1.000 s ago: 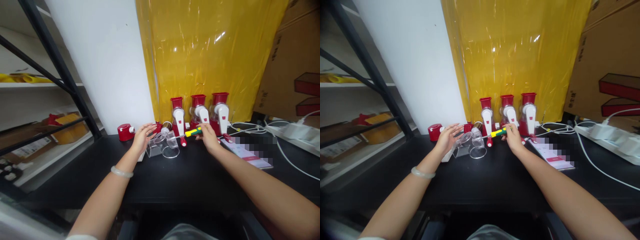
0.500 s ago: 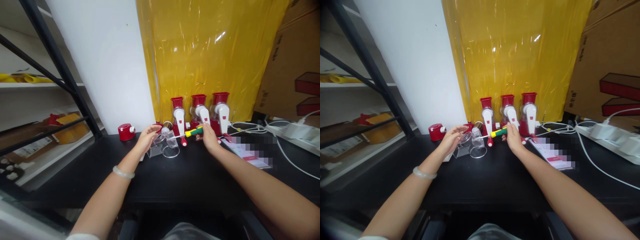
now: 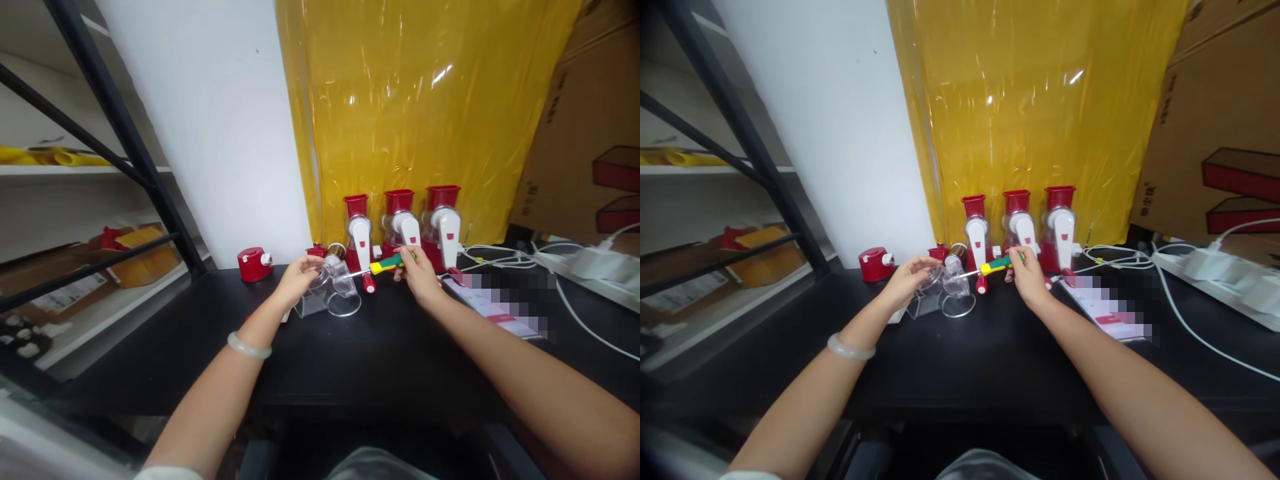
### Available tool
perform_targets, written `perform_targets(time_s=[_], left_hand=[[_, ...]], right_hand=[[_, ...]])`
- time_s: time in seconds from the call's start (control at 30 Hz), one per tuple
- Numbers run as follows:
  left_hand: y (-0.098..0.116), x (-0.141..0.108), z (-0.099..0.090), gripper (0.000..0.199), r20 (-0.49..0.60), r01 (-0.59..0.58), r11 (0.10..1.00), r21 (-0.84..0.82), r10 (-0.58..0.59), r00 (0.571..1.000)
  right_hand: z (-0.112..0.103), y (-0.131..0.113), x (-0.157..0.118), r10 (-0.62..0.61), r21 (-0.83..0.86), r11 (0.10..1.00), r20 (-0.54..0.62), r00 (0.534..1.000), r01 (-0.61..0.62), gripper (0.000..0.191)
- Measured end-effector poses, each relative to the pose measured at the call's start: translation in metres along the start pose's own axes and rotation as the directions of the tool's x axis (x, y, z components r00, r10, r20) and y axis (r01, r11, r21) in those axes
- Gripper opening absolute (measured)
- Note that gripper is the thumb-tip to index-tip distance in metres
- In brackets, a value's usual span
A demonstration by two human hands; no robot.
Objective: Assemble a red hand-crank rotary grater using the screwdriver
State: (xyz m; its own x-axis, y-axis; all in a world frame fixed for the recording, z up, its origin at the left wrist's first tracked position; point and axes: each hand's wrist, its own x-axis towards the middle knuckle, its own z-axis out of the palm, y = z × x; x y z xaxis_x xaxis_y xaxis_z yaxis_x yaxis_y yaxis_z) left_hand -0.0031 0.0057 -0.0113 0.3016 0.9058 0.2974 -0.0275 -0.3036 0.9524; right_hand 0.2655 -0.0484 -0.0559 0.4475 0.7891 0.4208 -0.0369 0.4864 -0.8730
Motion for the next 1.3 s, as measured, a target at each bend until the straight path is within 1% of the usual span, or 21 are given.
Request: perform_targets(time_s=[0.13, 0.27, 0.37, 0.43, 0.5, 0.6, 0.7, 0.8, 0.9, 1.0, 1.17, 1.23, 1.3], left_hand=[[0.004, -0.001, -0.001, 0.03, -0.014, 0.047, 0.997, 0.061, -0.046, 0.999], [0.007, -0.001, -0.006, 0.033, 0.059, 0.115, 0.987, 0.114, -0.123, 0.991], [0.008, -0.002, -0.011, 0.035, 0.111, 0.125, 0.981, 0.148, -0.142, 0.984], [0.009, -0.003, -0.014, 0.037, 0.15, 0.117, 0.978, 0.172, -0.143, 0.978], [0.011, -0.004, -0.016, 0.038, 0.192, 0.113, 0.974, 0.197, -0.151, 0.97], [0.011, -0.005, -0.018, 0.039, 0.232, 0.119, 0.966, 0.228, -0.172, 0.957], [0.009, -0.004, -0.017, 0.037, 0.23, 0.131, 0.963, 0.237, -0.186, 0.955], [0.005, -0.004, -0.013, 0.031, 0.221, 0.175, 0.956, 0.234, -0.227, 0.948], [0.003, -0.004, -0.009, 0.027, 0.249, 0.225, 0.938, 0.262, -0.291, 0.924], [0.003, -0.006, -0.008, 0.028, 0.27, 0.258, 0.92, 0.295, -0.339, 0.901], [0.003, -0.006, -0.01, 0.031, 0.283, 0.265, 0.905, 0.332, -0.364, 0.887], [0.002, -0.005, -0.011, 0.03, 0.291, 0.265, 0.909, 0.322, -0.362, 0.886], [0.0, -0.005, -0.012, 0.029, 0.302, 0.266, 0.917, 0.299, -0.355, 0.885]], right_hand=[[-0.002, 0.001, 0.0, -0.056, -0.09, 0.994, 0.013, 0.998, 0.057, 0.047], [-0.004, -0.001, -0.001, -0.096, -0.142, 0.985, 0.016, 0.995, 0.097, 0.047], [-0.004, -0.003, -0.002, -0.088, -0.16, 0.983, 0.01, 0.996, 0.089, 0.048], [-0.003, -0.003, -0.002, -0.059, -0.131, 0.99, -0.008, 0.998, 0.058, 0.047], [-0.003, -0.003, -0.002, -0.019, -0.065, 0.998, -0.014, 1.0, 0.018, 0.043], [-0.004, -0.002, -0.001, 0.011, 0.025, 1.0, 0.024, 1.0, -0.012, 0.031], [-0.005, -0.004, -0.001, 0.009, 0.061, 0.998, 0.067, 0.998, -0.013, 0.023], [-0.005, -0.007, -0.002, 0.016, 0.078, 0.997, 0.055, 0.998, -0.02, 0.023], [-0.003, -0.009, -0.002, 0.037, 0.099, 0.994, 0.011, 0.999, -0.038, 0.022], [-0.002, -0.01, 0.0, 0.045, 0.105, 0.993, -0.001, 0.999, -0.045, 0.026], [-0.001, -0.008, 0.001, -0.019, 0.031, 0.999, -0.008, 1.0, 0.019, 0.035], [-0.002, -0.006, 0.001, -0.036, -0.012, 0.999, -0.013, 0.999, 0.036, 0.038], [-0.003, -0.004, 0.001, -0.034, -0.016, 0.999, -0.015, 0.999, 0.034, 0.038]])
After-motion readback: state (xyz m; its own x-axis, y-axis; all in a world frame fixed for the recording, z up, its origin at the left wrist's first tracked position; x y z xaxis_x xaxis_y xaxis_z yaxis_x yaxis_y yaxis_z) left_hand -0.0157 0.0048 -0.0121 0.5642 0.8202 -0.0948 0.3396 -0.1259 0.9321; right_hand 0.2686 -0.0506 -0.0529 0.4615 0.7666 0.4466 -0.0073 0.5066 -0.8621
